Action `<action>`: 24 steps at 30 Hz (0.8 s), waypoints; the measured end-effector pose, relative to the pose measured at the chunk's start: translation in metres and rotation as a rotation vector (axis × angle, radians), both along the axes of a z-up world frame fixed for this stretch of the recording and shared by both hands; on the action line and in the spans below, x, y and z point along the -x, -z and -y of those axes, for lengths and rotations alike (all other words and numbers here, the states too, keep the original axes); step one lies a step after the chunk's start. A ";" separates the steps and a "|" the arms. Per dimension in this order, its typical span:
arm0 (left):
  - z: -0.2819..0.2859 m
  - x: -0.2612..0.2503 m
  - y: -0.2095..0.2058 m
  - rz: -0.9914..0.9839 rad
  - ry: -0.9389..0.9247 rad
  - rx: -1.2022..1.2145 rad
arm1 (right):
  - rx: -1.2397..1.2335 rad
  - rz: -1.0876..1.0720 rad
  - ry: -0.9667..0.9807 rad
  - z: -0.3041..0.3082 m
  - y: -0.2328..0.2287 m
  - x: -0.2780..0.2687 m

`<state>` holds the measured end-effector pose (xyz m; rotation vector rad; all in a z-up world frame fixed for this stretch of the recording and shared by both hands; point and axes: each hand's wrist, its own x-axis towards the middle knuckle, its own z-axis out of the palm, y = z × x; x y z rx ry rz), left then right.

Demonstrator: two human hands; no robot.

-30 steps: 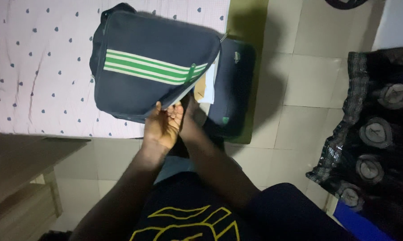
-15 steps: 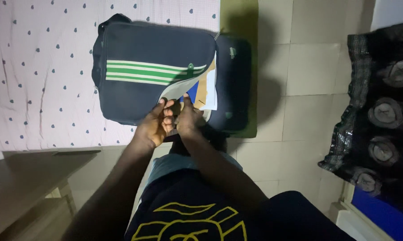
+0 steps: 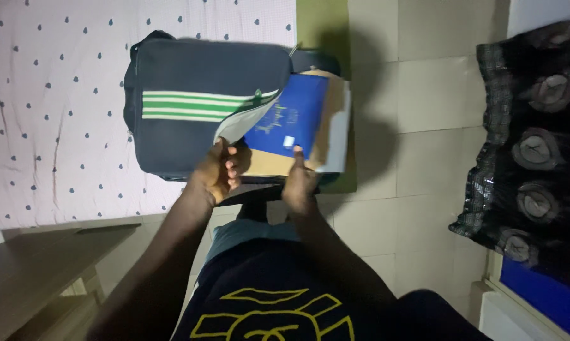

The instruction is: The person unpacks a suitcase on a bed, removing folded clothes and documents one by one. They place the items on a nearby wooden shelf, then close the suitcase and briefly open a front compartment to remove more documents before closing it again.

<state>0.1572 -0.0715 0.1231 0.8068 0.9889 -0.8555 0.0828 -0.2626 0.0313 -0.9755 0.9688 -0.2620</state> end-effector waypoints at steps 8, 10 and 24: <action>-0.007 0.001 0.054 0.051 -0.158 0.135 | 0.232 -0.174 0.097 0.122 -0.046 0.005; -0.003 0.003 0.062 0.039 -0.155 0.113 | 0.317 0.006 0.055 0.138 -0.056 0.011; 0.083 -0.003 0.009 0.223 0.206 -0.172 | 0.562 0.111 -0.351 0.198 -0.133 -0.020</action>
